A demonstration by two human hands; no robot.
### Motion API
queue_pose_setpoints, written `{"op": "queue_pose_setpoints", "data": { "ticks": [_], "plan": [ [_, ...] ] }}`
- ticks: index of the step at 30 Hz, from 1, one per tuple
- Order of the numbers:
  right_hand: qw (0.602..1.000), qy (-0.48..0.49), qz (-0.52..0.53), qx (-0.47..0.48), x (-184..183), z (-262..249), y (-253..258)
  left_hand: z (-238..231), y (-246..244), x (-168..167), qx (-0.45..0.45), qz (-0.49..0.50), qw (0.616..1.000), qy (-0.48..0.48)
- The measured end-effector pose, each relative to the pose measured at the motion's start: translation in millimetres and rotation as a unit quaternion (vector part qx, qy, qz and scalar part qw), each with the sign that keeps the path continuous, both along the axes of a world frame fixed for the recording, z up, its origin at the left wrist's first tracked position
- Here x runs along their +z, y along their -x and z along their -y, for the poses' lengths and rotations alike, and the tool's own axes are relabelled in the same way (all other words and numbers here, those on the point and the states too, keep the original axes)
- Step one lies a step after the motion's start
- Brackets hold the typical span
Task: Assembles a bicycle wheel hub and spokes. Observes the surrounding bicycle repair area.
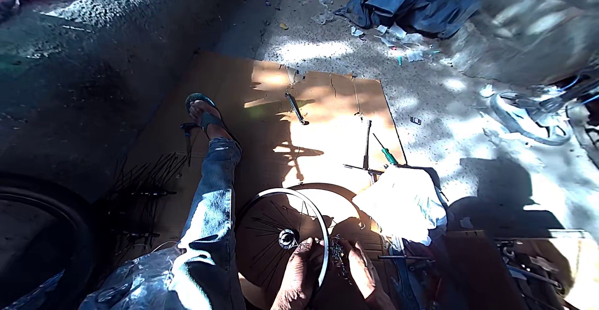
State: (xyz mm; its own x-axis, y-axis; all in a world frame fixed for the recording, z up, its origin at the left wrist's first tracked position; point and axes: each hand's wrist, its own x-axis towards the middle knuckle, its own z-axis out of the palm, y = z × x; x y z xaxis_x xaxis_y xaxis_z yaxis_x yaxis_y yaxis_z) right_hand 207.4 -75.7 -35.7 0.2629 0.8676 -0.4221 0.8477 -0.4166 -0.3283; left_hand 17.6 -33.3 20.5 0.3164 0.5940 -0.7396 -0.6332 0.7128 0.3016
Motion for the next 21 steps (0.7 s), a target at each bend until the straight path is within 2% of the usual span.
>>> {"op": "queue_pose_setpoints", "data": {
  "ticks": [5, 10, 14, 18, 21],
  "plan": [
    [0.999, -0.014, 0.028, 0.018, -16, -4, 2, 1, 1, -1, 0.010, 0.009, 1.000, -0.003],
    [0.994, 0.055, 0.089, 0.024, -2, -9, -1, 2, 2, -4, 0.008, 0.008, 1.000, -0.009],
    [0.988, 0.031, 0.141, 0.054, -2, -6, -7, 3, -3, -3, 0.007, 0.005, 1.000, -0.013],
    [0.991, 0.096, 0.089, 0.000, 6, -17, -10, 2, -2, -2, 0.017, -0.002, 1.000, -0.009],
    [0.990, 0.101, 0.102, 0.012, 8, -16, -11, 3, -1, -6, 0.015, 0.003, 1.000, -0.009]
  ]
}}
